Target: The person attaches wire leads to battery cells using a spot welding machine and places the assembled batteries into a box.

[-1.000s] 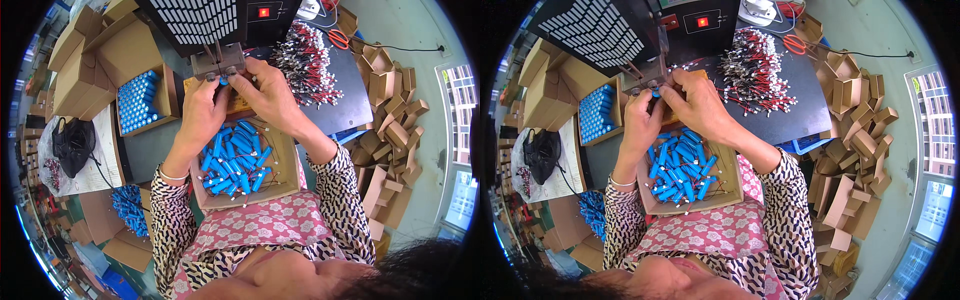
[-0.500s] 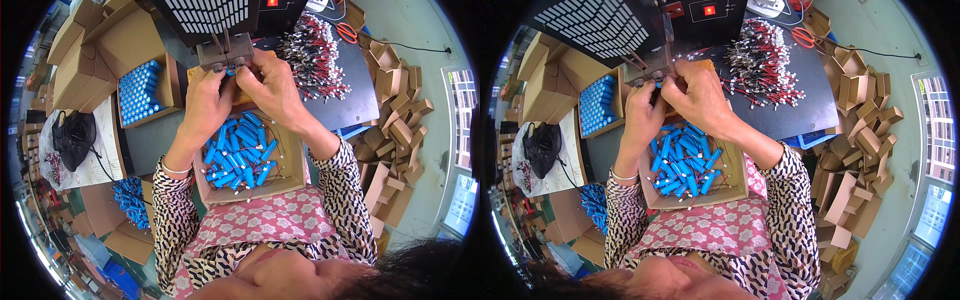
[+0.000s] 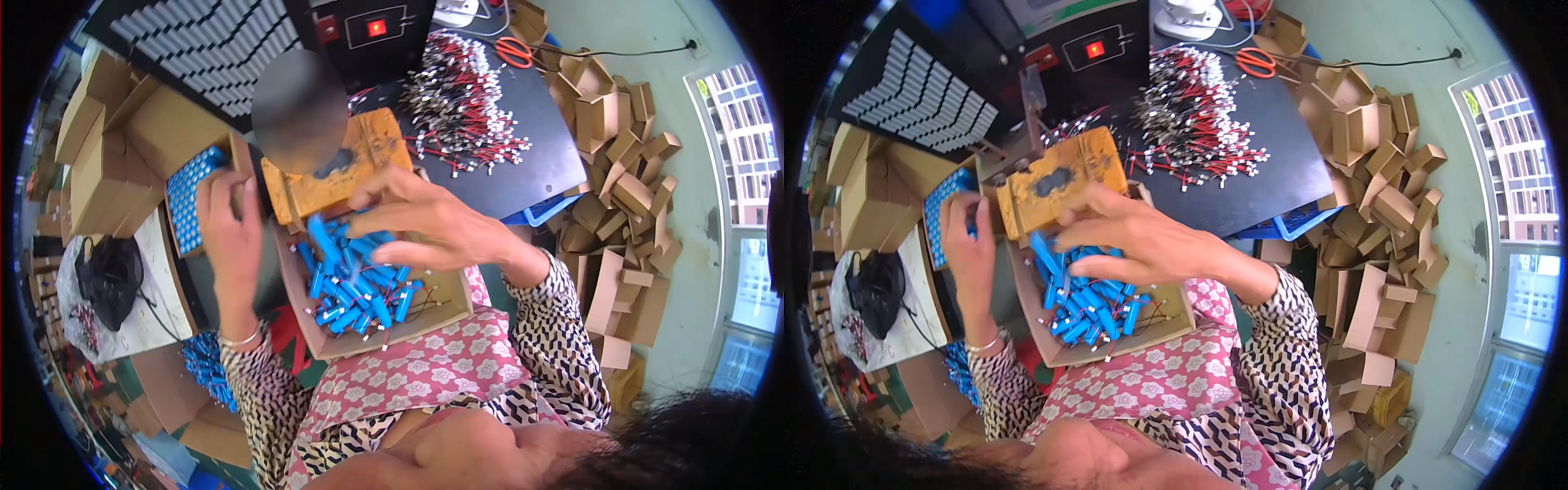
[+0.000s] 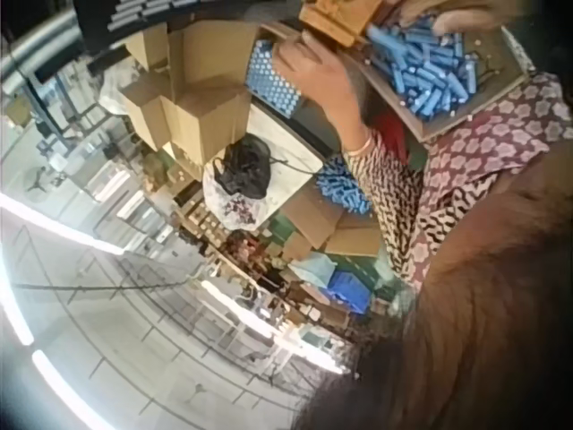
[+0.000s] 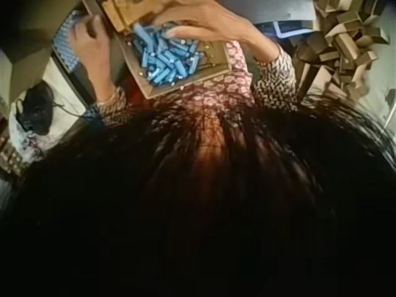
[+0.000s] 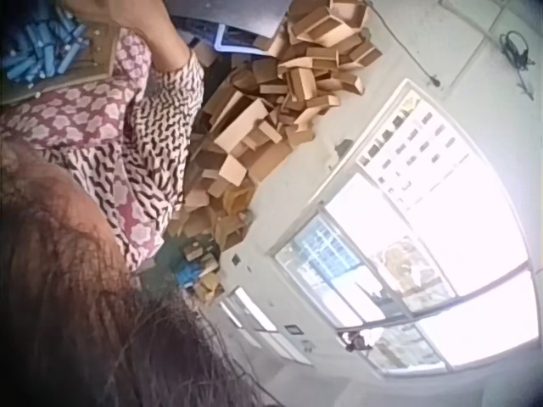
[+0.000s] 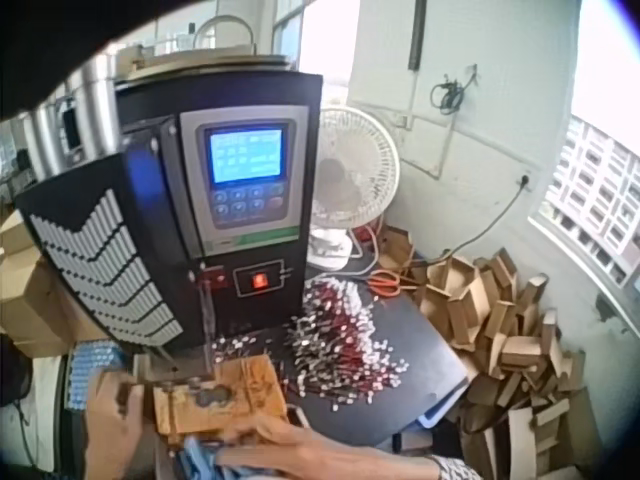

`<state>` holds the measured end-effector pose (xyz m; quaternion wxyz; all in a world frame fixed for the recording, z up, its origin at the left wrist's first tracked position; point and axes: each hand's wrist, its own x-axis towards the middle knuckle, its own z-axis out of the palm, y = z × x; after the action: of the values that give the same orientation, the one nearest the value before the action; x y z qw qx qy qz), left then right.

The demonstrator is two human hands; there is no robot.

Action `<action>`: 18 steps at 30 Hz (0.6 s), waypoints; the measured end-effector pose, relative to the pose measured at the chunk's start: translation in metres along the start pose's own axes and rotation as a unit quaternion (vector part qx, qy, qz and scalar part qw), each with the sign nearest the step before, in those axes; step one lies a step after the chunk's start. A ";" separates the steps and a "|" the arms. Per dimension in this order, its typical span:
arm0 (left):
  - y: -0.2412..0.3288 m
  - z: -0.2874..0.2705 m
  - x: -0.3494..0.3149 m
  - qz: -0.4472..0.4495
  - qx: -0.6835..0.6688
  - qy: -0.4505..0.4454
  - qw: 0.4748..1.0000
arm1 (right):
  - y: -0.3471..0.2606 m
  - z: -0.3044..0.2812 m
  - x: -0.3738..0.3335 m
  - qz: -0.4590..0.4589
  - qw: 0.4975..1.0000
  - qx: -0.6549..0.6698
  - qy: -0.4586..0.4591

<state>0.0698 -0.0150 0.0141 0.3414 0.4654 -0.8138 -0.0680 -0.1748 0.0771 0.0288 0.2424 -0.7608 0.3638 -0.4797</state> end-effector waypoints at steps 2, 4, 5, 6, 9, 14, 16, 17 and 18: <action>-0.030 -0.008 -0.011 0.013 0.119 -0.028 0.992 | 0.005 -0.020 -0.024 0.080 0.995 0.046 -0.023; -0.050 -0.011 -0.023 0.020 0.187 -0.033 0.982 | 0.001 -0.039 -0.038 0.303 0.952 -0.034 -0.002; -0.059 -0.011 -0.030 0.055 0.145 -0.065 0.986 | 0.020 -0.037 -0.057 0.263 0.947 -0.175 0.053; -0.065 -0.006 -0.031 0.095 0.099 -0.098 0.986 | 0.032 -0.038 -0.065 0.280 0.916 -0.282 0.062; -0.061 -0.012 -0.034 0.113 0.062 -0.104 0.986 | 0.061 -0.029 -0.070 0.257 0.877 -0.403 0.057; -0.064 -0.024 -0.035 0.111 0.042 -0.148 0.982 | 0.082 -0.024 -0.066 0.240 0.857 -0.457 -0.002; -0.065 -0.023 -0.035 0.112 0.034 -0.178 0.977 | 0.072 -0.028 -0.060 0.238 0.883 -0.405 0.008; -0.071 -0.026 -0.037 0.098 0.042 -0.183 0.977 | 0.067 -0.026 -0.057 0.229 0.886 -0.402 0.008; -0.073 -0.026 -0.037 0.118 0.077 -0.171 0.975 | 0.061 -0.026 -0.056 0.227 0.889 -0.397 0.002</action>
<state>0.1497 -0.0208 -0.0159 0.1658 0.3729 -0.9119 -0.0429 -0.2337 0.0824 -0.0348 0.0216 -0.6893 0.6872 -0.2286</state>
